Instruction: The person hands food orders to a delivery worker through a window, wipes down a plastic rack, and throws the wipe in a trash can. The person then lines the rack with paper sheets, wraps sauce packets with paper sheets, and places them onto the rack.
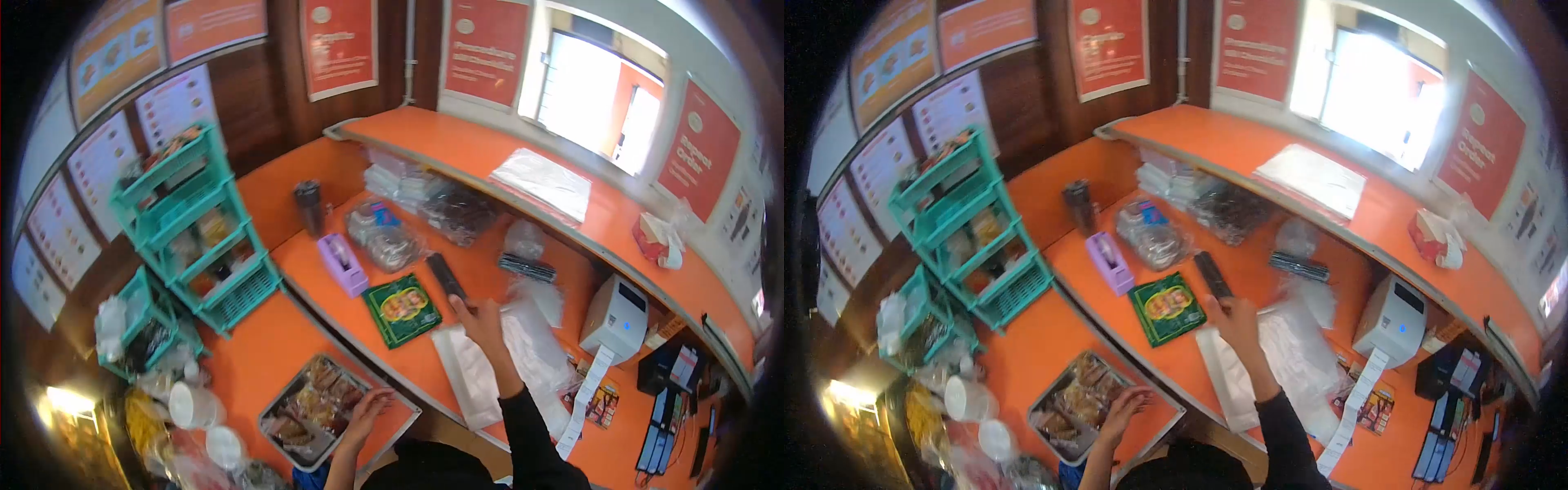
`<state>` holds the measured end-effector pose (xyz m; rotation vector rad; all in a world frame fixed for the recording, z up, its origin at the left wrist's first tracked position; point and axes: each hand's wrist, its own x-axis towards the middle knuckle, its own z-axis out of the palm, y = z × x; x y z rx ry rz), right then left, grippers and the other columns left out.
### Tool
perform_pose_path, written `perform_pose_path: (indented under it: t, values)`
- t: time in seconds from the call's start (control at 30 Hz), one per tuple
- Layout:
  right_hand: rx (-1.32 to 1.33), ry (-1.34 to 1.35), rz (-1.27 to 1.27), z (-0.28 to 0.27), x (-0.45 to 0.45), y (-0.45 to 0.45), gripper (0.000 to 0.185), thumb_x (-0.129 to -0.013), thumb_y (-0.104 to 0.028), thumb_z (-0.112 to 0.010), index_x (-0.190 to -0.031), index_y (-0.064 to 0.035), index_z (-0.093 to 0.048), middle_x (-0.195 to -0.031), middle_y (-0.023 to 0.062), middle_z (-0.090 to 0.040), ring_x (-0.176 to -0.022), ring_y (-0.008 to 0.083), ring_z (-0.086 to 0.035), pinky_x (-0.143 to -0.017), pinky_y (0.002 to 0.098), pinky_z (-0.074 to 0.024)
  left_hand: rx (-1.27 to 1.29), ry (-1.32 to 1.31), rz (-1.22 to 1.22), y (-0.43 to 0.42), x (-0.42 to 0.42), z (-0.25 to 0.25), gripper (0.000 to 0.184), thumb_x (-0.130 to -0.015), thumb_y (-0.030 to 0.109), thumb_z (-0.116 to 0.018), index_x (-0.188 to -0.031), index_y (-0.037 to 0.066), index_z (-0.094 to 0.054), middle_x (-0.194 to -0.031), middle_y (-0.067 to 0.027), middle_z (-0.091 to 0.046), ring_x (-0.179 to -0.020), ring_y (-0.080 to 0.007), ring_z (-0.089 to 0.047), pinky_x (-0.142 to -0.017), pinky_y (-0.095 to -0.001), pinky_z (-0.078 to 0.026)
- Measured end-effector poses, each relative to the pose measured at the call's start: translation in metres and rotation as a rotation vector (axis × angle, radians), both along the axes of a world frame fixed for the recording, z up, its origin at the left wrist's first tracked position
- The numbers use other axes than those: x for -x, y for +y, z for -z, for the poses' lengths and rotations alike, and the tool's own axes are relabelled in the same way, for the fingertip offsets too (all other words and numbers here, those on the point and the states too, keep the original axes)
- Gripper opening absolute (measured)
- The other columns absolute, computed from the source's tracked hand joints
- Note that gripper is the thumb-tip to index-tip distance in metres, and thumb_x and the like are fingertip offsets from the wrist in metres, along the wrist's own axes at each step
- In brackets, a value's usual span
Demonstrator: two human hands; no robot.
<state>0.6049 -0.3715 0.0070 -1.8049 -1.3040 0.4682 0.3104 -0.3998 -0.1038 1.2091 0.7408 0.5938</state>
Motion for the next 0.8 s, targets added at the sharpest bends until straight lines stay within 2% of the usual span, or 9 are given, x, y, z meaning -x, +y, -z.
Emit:
perform_pose_path:
  t: [0.1, 0.17, 0.2, 0.27, 0.37, 0.47, 0.63, 0.7, 0.8]
  values:
    - [-0.368, -0.013, 0.003, 0.032, -0.016, 0.055, 0.015, -0.085, -0.015, -0.061, -0.084, -0.0003, -0.062, -0.064, 0.0066, -0.062, -0.053, 0.0116, -0.057, -0.048, 0.0264, -0.0432, 0.115, 0.018, -0.147, 0.021, 0.0, 0.001, 0.031, -0.094, 0.027, -0.05, -0.116, 0.006, -0.055, -0.112, -0.0085, -0.058, -0.106, -0.018, -0.054, -0.091, -0.033, -0.042]
    - [-0.44, 0.055, -0.012, 0.031, -0.009, 0.068, 0.024, -0.082, -0.013, -0.064, -0.102, -0.0008, -0.058, -0.089, 0.0115, -0.063, -0.07, 0.0152, -0.061, -0.06, 0.0281, -0.0482, 0.116, 0.023, -0.305, 0.031, -0.002, 0.008, 0.03, -0.093, 0.026, -0.049, -0.113, 0.005, -0.055, -0.106, -0.0066, -0.059, -0.099, -0.0168, -0.056, -0.086, -0.0312, -0.043]
    - [-0.431, 0.054, 0.027, 0.032, -0.01, 0.069, 0.024, -0.082, -0.013, -0.064, -0.102, -0.0008, -0.058, -0.089, 0.0115, -0.063, -0.07, 0.0152, -0.061, -0.06, 0.0281, -0.0482, 0.124, 0.034, -0.269, 0.032, -0.008, 0.003, 0.03, -0.093, 0.026, -0.049, -0.113, 0.005, -0.055, -0.106, -0.0066, -0.059, -0.099, -0.0168, -0.056, -0.086, -0.0312, -0.043]
    - [-0.47, -0.226, -0.049, 0.037, -0.02, 0.061, 0.039, -0.08, -0.009, -0.066, -0.116, -0.0048, -0.052, -0.105, 0.0136, -0.059, -0.086, 0.0204, -0.061, -0.07, 0.0294, -0.0497, 0.087, 0.043, -0.355, 0.035, -0.02, -0.005, 0.028, -0.093, 0.027, -0.049, -0.111, 0.006, -0.056, -0.104, -0.0053, -0.06, -0.098, -0.0155, -0.057, -0.083, -0.0309, -0.043]
    - [-0.387, 0.107, 0.031, 0.045, -0.046, 0.022, 0.037, -0.076, -0.009, -0.066, -0.111, -0.0083, -0.056, -0.097, 0.0145, -0.059, -0.084, 0.0256, -0.061, -0.074, 0.0363, -0.0492, 0.127, 0.02, -0.223, 0.042, -0.043, 0.014, 0.025, -0.093, 0.023, -0.049, -0.11, 0.006, -0.056, -0.101, -0.0053, -0.059, -0.092, -0.0159, -0.059, -0.079, -0.0289, -0.044]
    - [-0.302, -0.013, 0.291, 0.065, -0.086, -0.04, 0.03, -0.077, -0.01, -0.065, -0.107, -0.0078, -0.059, -0.096, 0.0126, -0.06, -0.084, 0.0242, -0.062, -0.075, 0.0352, -0.0493, 0.134, 0.043, -0.056, 0.035, -0.073, 0.006, 0.024, -0.092, 0.02, -0.049, -0.11, 0.006, -0.055, -0.101, -0.0057, -0.059, -0.09, -0.0167, -0.06, -0.077, -0.0281, -0.045]
    - [-0.172, 0.091, 0.55, 0.091, -0.121, -0.183, 0.021, -0.082, -0.005, -0.061, -0.103, -0.0035, -0.062, -0.095, 0.0042, -0.064, -0.085, 0.0144, -0.06, -0.08, 0.0281, -0.0483, 0.029, 0.017, 0.225, 0.003, -0.11, -0.005, 0.022, -0.093, 0.016, -0.046, -0.11, 0.005, -0.055, -0.103, -0.0044, -0.058, -0.093, -0.0144, -0.057, -0.08, -0.0273, -0.043]
    - [-0.321, 0.275, 0.548, 0.108, -0.12, -0.238, 0.02, -0.083, -0.007, -0.06, -0.102, 0.0008, -0.061, -0.094, 0.0087, -0.064, -0.085, 0.0156, -0.06, -0.079, 0.0283, -0.0493, 0.048, 0.008, 0.312, -0.015, -0.113, -0.003, 0.025, -0.093, 0.018, -0.047, -0.114, 0.006, -0.054, -0.104, -0.0037, -0.058, -0.095, -0.0142, -0.056, -0.082, -0.0273, -0.043]
    - [-0.195, 0.361, 0.738, 0.083, -0.078, -0.291, 0.027, -0.083, -0.015, -0.062, -0.103, 0.0027, -0.061, -0.094, 0.0093, -0.063, -0.083, 0.0161, -0.061, -0.073, 0.0289, -0.0517, 0.001, 0.015, 0.447, -0.05, -0.108, 0.015, 0.028, -0.094, 0.021, -0.047, -0.118, 0.006, -0.052, -0.106, -0.0032, -0.057, -0.096, -0.0137, -0.055, -0.083, -0.0277, -0.044]
